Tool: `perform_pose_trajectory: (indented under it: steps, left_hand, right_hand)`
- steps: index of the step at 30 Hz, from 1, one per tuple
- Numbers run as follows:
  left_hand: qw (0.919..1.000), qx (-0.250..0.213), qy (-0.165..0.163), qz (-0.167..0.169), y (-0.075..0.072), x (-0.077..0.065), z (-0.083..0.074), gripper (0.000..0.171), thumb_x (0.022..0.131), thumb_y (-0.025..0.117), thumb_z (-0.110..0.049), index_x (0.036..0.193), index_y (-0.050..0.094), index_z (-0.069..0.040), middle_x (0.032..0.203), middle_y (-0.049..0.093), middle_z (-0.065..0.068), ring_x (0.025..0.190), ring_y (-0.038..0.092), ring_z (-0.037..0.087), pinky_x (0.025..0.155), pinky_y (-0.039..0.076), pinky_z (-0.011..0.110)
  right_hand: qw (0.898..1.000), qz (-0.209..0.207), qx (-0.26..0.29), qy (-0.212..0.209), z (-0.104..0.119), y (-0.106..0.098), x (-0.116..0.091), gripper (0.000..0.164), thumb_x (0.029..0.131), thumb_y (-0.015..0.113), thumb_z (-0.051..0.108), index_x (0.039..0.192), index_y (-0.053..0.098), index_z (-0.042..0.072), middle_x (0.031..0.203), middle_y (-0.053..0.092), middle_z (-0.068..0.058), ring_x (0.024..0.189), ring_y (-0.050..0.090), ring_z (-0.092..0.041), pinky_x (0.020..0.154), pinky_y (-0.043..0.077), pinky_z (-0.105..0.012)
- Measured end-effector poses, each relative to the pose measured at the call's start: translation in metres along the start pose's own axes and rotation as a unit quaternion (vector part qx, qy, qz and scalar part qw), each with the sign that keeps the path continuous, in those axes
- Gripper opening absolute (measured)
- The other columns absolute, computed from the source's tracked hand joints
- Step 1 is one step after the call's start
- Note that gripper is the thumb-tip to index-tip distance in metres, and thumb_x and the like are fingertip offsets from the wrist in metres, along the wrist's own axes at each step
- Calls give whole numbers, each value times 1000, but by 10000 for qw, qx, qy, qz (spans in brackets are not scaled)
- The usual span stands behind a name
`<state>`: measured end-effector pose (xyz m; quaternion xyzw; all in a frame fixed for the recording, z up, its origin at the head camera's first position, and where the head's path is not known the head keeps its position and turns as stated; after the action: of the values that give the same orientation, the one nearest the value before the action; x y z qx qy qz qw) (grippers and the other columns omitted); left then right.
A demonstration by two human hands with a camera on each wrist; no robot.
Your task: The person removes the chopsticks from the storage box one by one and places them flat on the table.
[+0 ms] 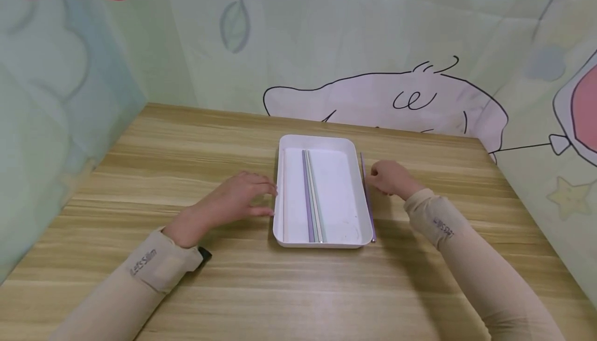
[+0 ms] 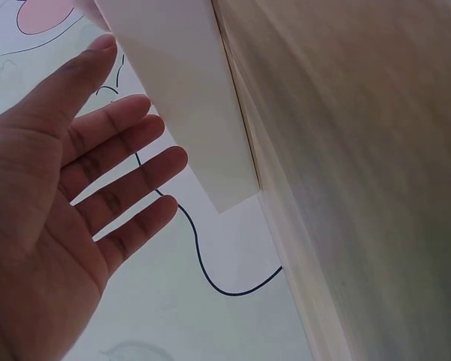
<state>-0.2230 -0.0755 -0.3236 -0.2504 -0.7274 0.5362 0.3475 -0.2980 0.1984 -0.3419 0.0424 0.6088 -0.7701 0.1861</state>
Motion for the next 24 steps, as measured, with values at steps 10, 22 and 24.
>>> perform_pose_trajectory:
  steps: [10, 22, 24]
  left_hand:
    - [9998, 22, 166, -134, -3, -1, -2, 36, 81, 75, -31, 105, 69, -6, 109, 69, 8, 102, 65, 27, 92, 51, 46]
    - [9996, -10, 209, -175, -3, -2, -2, 37, 80, 76, -32, 105, 69, -6, 108, 69, 8, 102, 65, 26, 91, 51, 46]
    - [9996, -8, 215, -178, -3, -2, -2, 37, 79, 76, -32, 104, 69, -6, 108, 69, 7, 102, 65, 26, 91, 51, 46]
  right_hand:
    - [9997, -229, -44, -89, 25, -16, -2, 24, 95, 52, 20, 78, 59, 5, 70, 65, -8, 55, 54, -11, 51, 40, -21]
    - [9991, -165, -154, -345, 61, -9, 6, 24, 94, 51, 21, 80, 62, 4, 74, 69, -9, 58, 59, -12, 57, 46, -22]
    - [9988, -164, -203, -404, 67, -6, 8, 24, 94, 51, 21, 79, 62, 5, 74, 69, -9, 57, 60, -12, 56, 45, -22]
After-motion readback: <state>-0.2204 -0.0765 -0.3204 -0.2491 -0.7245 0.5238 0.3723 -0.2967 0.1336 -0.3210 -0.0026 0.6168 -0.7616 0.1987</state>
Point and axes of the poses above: each hand's wrist, its own x-axis towards the middle knuckle, its own y-axis out of the palm, z = x × y, the point moved 8 cm from there along x, towards the middle knuckle
